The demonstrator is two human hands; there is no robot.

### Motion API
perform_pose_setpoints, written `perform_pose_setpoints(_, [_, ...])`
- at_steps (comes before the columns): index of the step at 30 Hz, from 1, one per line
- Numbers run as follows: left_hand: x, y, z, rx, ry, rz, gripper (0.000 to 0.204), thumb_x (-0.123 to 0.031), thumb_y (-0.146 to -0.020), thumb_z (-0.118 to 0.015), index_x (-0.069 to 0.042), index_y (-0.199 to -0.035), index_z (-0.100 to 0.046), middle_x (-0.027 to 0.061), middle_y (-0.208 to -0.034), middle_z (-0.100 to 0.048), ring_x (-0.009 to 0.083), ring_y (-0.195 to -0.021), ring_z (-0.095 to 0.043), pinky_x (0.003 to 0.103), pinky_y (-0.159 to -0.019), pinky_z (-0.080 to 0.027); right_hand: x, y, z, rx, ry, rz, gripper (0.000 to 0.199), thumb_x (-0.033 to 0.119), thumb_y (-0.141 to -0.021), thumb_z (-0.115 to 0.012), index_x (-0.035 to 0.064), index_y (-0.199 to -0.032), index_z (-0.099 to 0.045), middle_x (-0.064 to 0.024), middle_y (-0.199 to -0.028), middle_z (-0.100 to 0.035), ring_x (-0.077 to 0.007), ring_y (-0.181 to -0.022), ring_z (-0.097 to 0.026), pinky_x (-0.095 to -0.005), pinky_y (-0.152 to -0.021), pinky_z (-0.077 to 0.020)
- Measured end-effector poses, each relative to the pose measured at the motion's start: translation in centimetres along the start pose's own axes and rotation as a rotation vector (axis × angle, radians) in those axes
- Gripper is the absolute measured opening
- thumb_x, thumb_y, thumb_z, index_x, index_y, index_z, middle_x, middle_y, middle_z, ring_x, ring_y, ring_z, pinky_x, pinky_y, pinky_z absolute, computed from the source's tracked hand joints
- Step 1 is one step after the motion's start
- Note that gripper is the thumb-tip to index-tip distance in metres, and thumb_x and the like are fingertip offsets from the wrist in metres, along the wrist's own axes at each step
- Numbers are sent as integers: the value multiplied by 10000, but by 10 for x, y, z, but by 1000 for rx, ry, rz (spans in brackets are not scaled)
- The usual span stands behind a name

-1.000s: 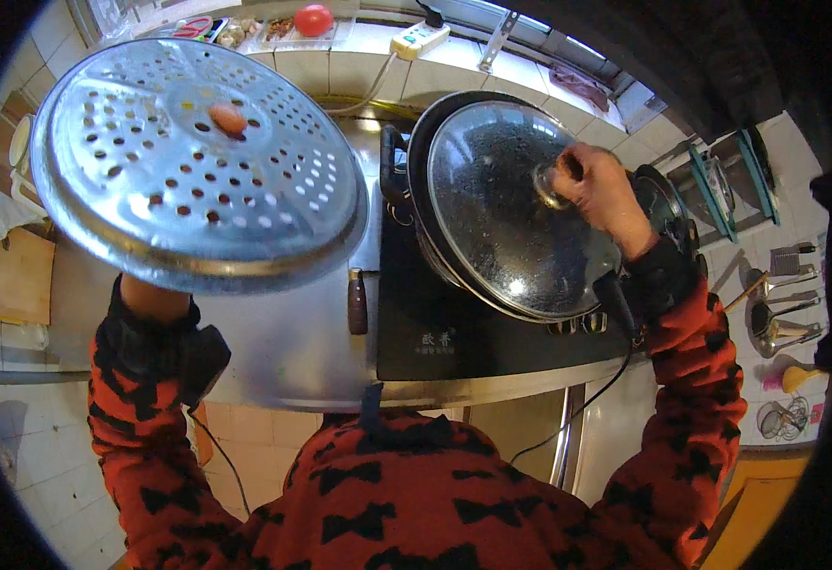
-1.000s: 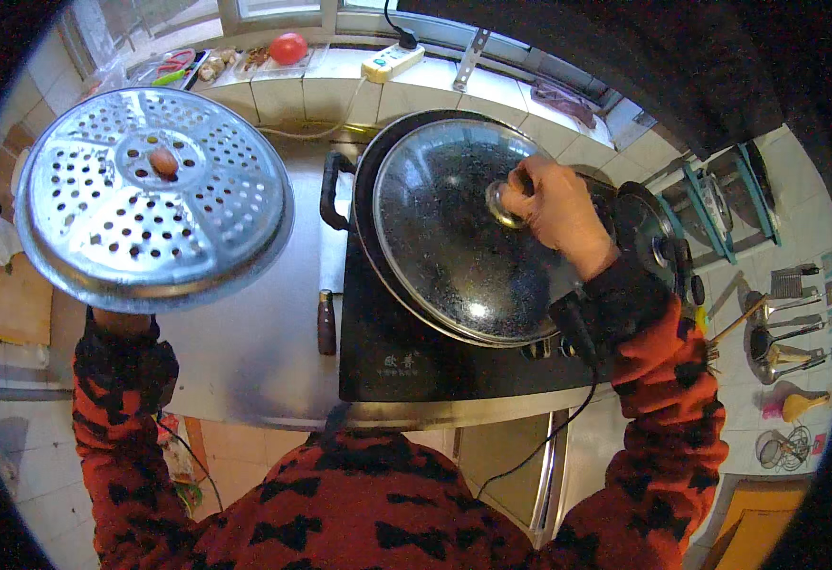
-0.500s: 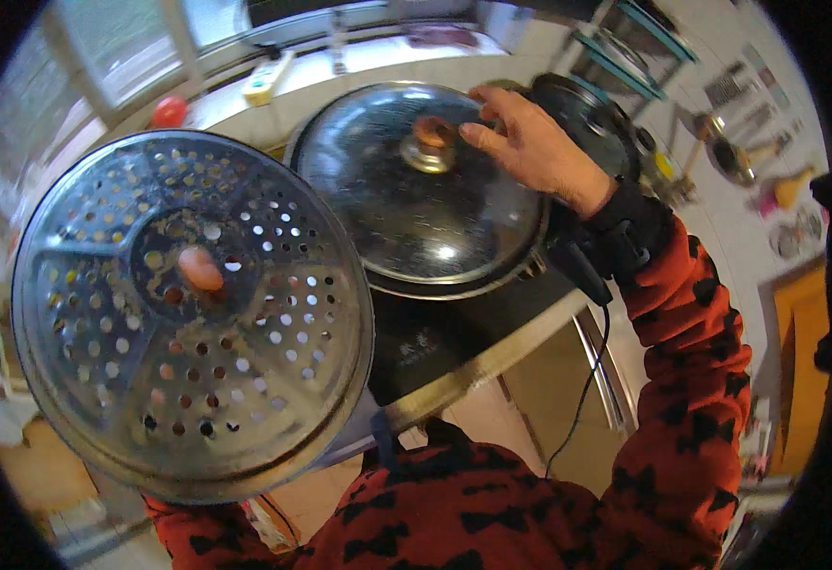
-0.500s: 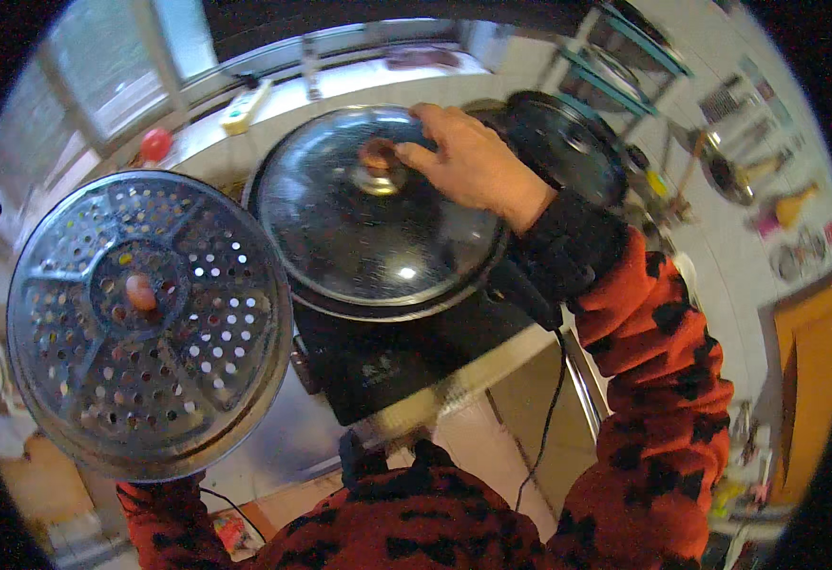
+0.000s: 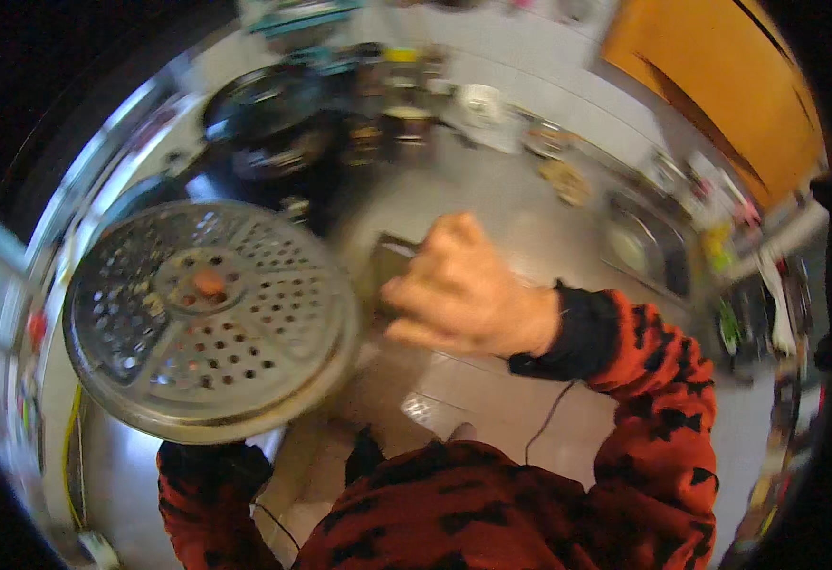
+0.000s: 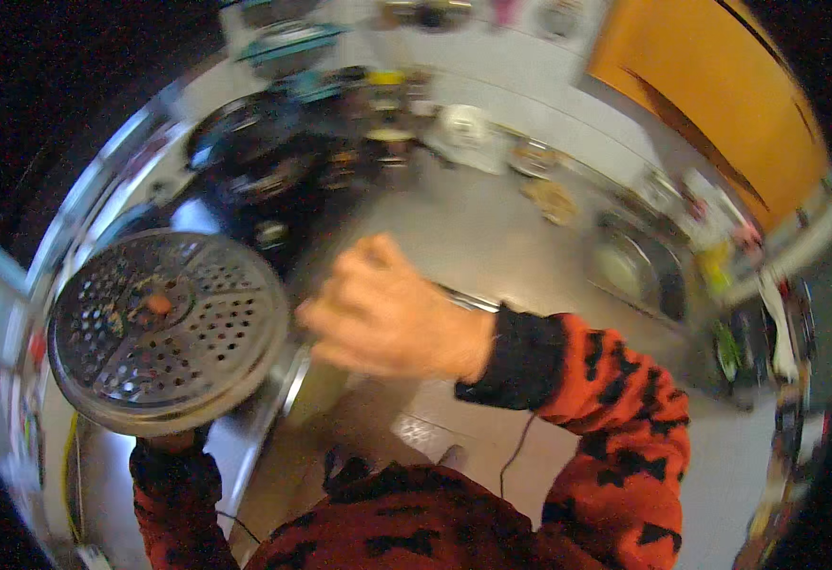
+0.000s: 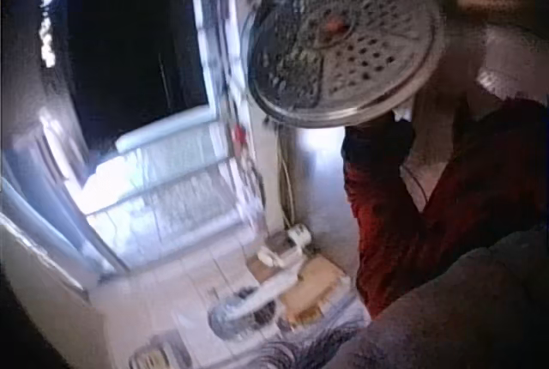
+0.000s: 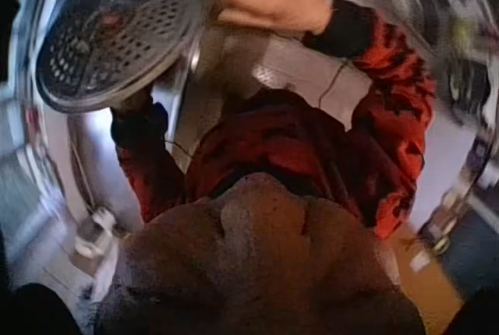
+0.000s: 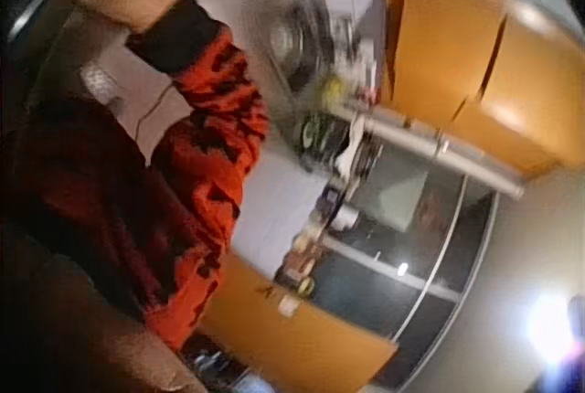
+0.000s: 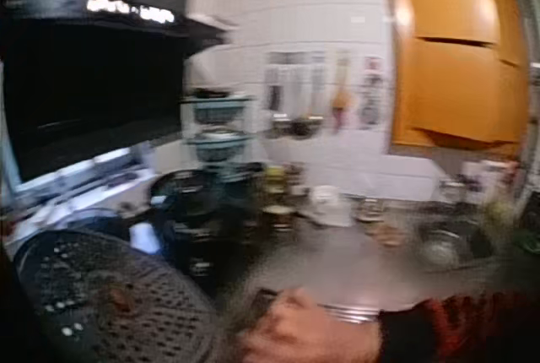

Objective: The person wipes the stainless steel countertop and sink area with a cloth, moves a plate of greens aside, and repeatedly cleans around the stove and sink. They also lift a steamer insert from a pot and place it in the sink, then continue wiping the counter and stove surface.

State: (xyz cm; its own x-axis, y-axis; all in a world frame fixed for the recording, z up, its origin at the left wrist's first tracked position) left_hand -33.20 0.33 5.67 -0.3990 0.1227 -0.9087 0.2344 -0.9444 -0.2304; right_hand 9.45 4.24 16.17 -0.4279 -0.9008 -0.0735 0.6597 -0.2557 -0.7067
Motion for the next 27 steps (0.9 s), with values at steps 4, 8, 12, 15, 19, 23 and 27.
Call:
perform_pose_setpoints(4, [-66, 16, -182, 476, -84, -293, 465, -87, -895, -531, -57, -1327, -360, 102, -1325, -433, 236, -1194, -447, 383, -1020, -367, 21, 96, 88, 86, 102, -226, 351, 243, -660, -680, 43, -933, -587, -34, -729, -436, -193, -741, -462, -359, -650, -360])
perform_pose_setpoints(8, [-149, 78, -353, 789, -206, -972, 475, -77, -896, -528, -57, -1336, -350, 105, -1338, -424, 241, -1203, -441, 387, -1028, -363, 35, 172, 177, 117, 303, -341, 275, 152, -626, -659, 30, -866, -601, -32, -730, -444, -179, -702, -462, -326, -606, -358])
perform_pose_setpoints(12, [-221, 142, -482, 1134, 1131, 322, 405, -284, -933, -487, -105, -1291, -427, 90, -1234, -515, 232, -1167, -480, 401, -979, -390, 41, 231, 243, 106, 482, -501, 285, 79, -594, -649, 14, -867, -596, -42, -751, -464, -178, -686, -480, -297, -564, -390])
perform_pose_setpoints(15, [-269, 164, -539, 1311, 1318, 434, 431, -289, -936, -477, -87, -1307, -394, 91, -1240, -506, 247, -1182, -470, 409, -980, -393, 34, 268, 278, 99, 523, -635, 302, 46, -606, -630, -2, -898, -571, -81, -795, -496, -220, -718, -513, -328, -574, -453])
perform_pose_setpoints(19, [-291, 176, -593, 1466, 1235, 472, 515, -327, -923, -501, -128, -1363, -321, 115, -1353, -388, 277, -1193, -466, 418, -976, -406, 4, 308, 302, 75, 563, -753, 295, -17, -642, -600, -5, -927, -528, -115, -803, -504, -266, -709, -520, -358, -575, -456])
perform_pose_setpoints(23, [-306, 184, -632, 1532, 1127, 333, 589, -309, -912, -529, -117, -1396, -255, 158, -1331, -396, 306, -1185, -465, 413, -962, -410, -43, 330, 339, 103, 672, -759, 308, -92, -661, -589, -8, -940, -488, -138, -803, -509, -313, -702, -521, -382, -567, -453])
perform_pose_setpoints(27, [-313, 167, -666, 1561, 928, 316, 614, -237, -912, -527, -95, -1410, -198, 158, -1243, -440, 298, -1155, -476, 392, -932, -430, -97, 350, 394, 209, 849, -761, 274, -33, -643, -541, 10, -909, -494, -130, -818, -501, -303, -772, -540, -375, -616, -472])
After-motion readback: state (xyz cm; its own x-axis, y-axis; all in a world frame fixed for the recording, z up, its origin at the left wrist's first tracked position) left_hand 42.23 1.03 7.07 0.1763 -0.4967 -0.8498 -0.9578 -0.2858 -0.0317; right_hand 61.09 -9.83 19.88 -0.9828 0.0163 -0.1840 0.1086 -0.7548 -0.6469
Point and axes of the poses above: each hand's wrist, its own y-axis away from the middle knuckle, its own z-axis out of the back of the hand, x = y × z, the point moved 3 cm from there along -y, towards the middle knuckle
